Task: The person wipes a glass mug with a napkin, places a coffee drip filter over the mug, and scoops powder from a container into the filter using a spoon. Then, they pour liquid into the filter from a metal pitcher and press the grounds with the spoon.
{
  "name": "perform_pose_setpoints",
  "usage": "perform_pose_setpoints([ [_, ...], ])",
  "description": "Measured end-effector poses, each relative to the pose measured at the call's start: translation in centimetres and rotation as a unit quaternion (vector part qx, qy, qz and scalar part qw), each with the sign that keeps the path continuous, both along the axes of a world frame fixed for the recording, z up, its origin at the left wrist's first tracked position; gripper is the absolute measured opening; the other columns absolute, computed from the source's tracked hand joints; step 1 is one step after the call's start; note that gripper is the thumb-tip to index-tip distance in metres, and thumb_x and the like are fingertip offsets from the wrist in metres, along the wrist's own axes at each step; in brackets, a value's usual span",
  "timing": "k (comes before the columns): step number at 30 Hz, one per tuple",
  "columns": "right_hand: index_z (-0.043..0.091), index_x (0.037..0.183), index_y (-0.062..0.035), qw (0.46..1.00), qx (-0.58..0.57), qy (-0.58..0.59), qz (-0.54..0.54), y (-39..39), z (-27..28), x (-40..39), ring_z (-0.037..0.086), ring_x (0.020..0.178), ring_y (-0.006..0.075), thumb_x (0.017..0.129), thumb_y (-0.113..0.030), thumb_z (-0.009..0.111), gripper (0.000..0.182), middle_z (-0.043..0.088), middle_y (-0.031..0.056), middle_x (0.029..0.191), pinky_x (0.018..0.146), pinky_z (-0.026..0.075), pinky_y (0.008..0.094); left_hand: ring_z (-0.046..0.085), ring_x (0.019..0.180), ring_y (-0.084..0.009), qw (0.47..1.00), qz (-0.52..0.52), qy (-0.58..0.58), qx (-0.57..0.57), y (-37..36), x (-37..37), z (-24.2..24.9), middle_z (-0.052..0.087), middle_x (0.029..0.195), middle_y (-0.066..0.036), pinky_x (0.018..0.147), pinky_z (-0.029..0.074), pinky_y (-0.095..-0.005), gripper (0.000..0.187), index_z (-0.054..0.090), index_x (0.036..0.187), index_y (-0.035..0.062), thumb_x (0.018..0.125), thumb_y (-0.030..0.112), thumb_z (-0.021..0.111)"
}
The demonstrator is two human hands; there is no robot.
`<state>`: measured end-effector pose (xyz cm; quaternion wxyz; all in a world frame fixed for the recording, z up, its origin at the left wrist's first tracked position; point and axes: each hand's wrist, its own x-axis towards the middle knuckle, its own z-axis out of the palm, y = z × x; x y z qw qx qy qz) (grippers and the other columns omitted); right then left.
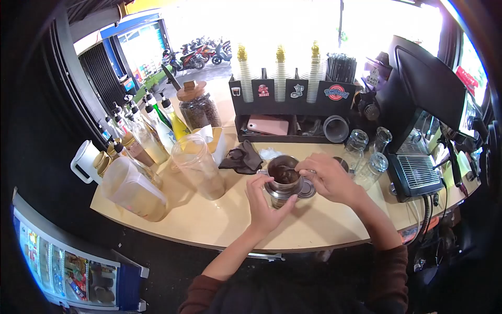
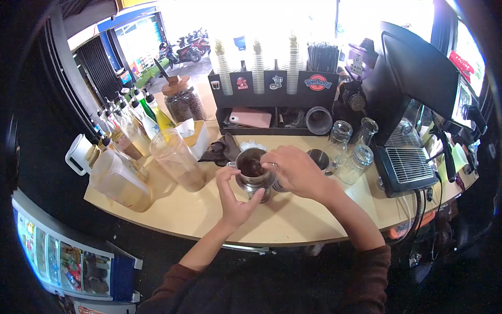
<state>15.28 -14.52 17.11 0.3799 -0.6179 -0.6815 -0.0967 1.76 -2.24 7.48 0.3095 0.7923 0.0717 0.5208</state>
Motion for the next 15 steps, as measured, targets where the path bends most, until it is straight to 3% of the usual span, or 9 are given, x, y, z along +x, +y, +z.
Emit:
perform_pose_setpoints([
  [6,0.059,0.092,-0.0025,1.000,0.006,-0.010,-0.007,0.5,0.2,-0.1,0.053,0.069,0.0343,0.083,-0.009,0.060,0.011,0.055,0.0149,0.072,0.061,0.042,0.0437,0.043,0.107,-0.0278,0.998,0.018,0.048,-0.043,-0.2,0.9,1.2,0.037,0.116,-0.015,0.091,0.036,-0.0396,0.085,0.027,0.121,0.0014,0.061,0.024,0.084],
  [10,0.059,0.091,-0.0019,0.998,0.049,0.027,0.022,0.8,-0.3,0.1,0.054,0.070,0.0339,0.083,-0.008,0.059,0.010,0.056,0.0148,0.073,0.062,0.043,0.0434,0.045,0.108,-0.0289,0.995,0.012,0.070,-0.077,-0.2,1.3,1.6,0.038,0.116,-0.017,0.091,0.038,-0.0401,0.089,0.025,0.122,0.0010,0.060,0.025,0.086],
  [13,0.060,0.092,-0.0010,0.999,-0.006,-0.011,-0.043,0.7,0.3,0.0,0.056,0.072,0.0339,0.084,-0.007,0.058,0.010,0.058,0.0154,0.075,0.065,0.044,0.0429,0.047,0.108,-0.0282,0.988,0.033,0.126,-0.083,0.0,1.3,2.4,0.040,0.116,-0.017,0.093,0.039,-0.0402,0.092,0.025,0.122,0.0008,0.058,0.026,0.087],
  [15,0.060,0.091,-0.0002,0.999,-0.016,0.037,0.000,0.7,0.3,0.0,0.057,0.075,0.0342,0.085,-0.007,0.058,0.010,0.060,0.0162,0.079,0.067,0.045,0.0429,0.048,0.108,-0.0277,0.981,-0.075,0.085,-0.155,1.2,1.4,2.6,0.043,0.117,-0.017,0.095,0.038,-0.0397,0.095,0.023,0.124,0.0023,0.058,0.024,0.087],
])
